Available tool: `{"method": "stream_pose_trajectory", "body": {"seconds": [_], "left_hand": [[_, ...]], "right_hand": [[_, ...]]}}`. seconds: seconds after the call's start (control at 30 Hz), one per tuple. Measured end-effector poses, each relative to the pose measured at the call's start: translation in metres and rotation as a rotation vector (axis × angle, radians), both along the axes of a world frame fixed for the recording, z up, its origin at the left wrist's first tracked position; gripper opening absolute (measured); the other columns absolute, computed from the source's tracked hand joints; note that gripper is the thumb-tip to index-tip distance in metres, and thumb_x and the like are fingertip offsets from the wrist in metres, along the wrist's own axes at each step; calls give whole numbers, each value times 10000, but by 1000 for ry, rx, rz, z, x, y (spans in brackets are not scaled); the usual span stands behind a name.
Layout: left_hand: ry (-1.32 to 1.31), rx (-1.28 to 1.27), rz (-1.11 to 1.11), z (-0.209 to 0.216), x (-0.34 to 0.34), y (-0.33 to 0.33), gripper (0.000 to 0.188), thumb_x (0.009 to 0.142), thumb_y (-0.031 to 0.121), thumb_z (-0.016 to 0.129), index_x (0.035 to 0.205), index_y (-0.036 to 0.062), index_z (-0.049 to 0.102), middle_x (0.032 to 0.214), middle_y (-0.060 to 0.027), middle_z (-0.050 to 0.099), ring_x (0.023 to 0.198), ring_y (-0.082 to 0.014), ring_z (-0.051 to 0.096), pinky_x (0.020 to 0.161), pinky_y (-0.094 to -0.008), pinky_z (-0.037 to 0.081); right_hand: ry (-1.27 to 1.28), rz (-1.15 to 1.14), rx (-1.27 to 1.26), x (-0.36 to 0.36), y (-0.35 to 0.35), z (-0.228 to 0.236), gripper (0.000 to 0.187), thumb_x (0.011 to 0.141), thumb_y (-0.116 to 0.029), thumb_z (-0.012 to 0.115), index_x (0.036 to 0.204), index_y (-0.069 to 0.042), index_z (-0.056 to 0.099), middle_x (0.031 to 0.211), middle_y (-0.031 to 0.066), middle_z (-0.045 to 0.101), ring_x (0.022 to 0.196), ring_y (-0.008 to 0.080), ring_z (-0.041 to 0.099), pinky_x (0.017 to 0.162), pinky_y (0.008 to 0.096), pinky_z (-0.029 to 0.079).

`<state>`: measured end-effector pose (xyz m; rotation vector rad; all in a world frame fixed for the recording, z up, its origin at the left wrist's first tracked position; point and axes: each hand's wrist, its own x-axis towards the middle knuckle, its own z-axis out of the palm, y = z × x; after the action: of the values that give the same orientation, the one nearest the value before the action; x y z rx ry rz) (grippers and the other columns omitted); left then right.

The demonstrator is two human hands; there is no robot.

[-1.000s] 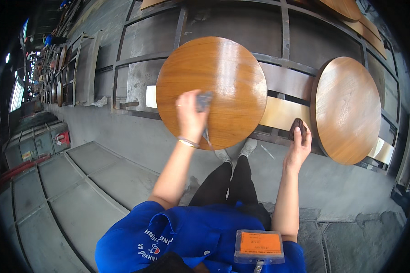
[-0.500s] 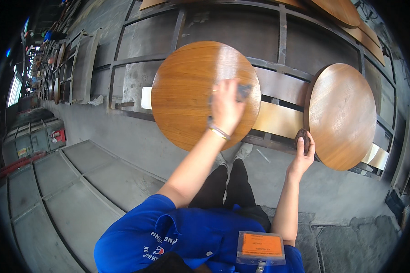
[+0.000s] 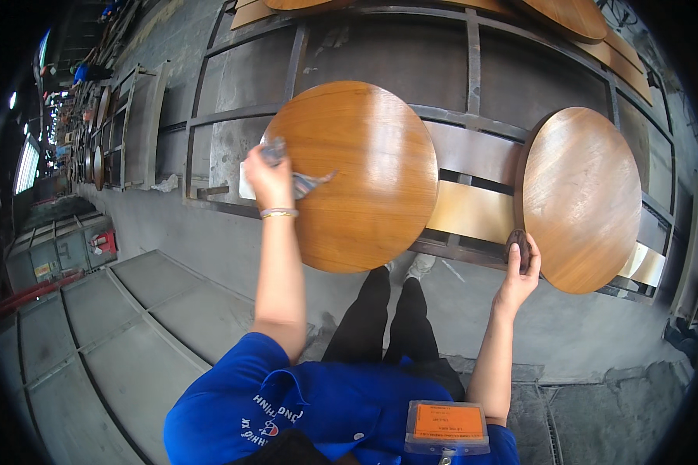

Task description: The person rubs a small dark block over the surface of round wooden tables, then wipes each table with a cloth. The person repeats this sequence on multiple tables placed on a metal rack.

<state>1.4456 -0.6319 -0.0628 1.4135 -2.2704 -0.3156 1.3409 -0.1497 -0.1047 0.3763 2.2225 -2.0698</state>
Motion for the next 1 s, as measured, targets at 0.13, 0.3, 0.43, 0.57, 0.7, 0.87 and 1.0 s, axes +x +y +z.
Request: {"method": "stream_pose_trajectory", "body": {"seconds": [0.13,0.3,0.43,0.57,0.7,0.87,1.0], "left_hand": [[31,-54,-339,-11,-83,112,495,811,72,865,1273,107,689,1247,-183,666,1193,-399,622,1016,-529,544],[62,160,-687,-1,-130,204,583,727,-33,863,1257,107,666,1280,-156,621,1197,-404,609,1007,-507,544],[-9,55,-438,-2,-102,132,541,765,62,896,1258,113,676,1236,-165,654,1213,-403,619,1029,-506,547],[-58,17,-70,5,-82,62,546,807,64,903,1294,81,654,1254,-164,651,1209,-403,625,1020,-515,573],[-65,13,-181,1,-123,111,553,790,69,908,1281,78,655,1271,-186,630,1201,-401,615,1011,-512,576],[40,109,-513,-8,-179,212,584,746,33,921,1259,100,651,1243,-183,628,1231,-409,630,992,-501,611],[4,102,-382,-6,-167,184,537,765,113,939,1230,127,670,1240,-148,651,1213,-392,634,1028,-509,565]], "right_hand": [[1,-28,15,5,-11,8,363,1082,-103,726,1417,25,673,1365,105,717,1257,196,681,1134,341,520],[56,-38,91,6,-24,27,375,1062,-85,745,1419,11,676,1375,100,710,1266,193,673,1117,344,533],[75,-76,104,4,-15,33,374,1060,-77,745,1416,13,677,1378,101,710,1263,197,676,1123,348,530],[84,-122,147,6,5,27,367,1060,-72,742,1411,14,678,1386,108,708,1267,203,679,1124,355,531],[61,-160,148,10,22,20,366,1061,-76,743,1410,13,679,1389,109,709,1269,207,680,1126,357,531],[70,-161,195,4,31,22,364,1059,-83,748,1404,15,683,1387,101,697,1278,209,670,1126,358,529],[125,-142,219,-5,44,26,363,1056,-83,754,1400,12,690,1383,97,670,1289,211,658,1113,357,536]]}}
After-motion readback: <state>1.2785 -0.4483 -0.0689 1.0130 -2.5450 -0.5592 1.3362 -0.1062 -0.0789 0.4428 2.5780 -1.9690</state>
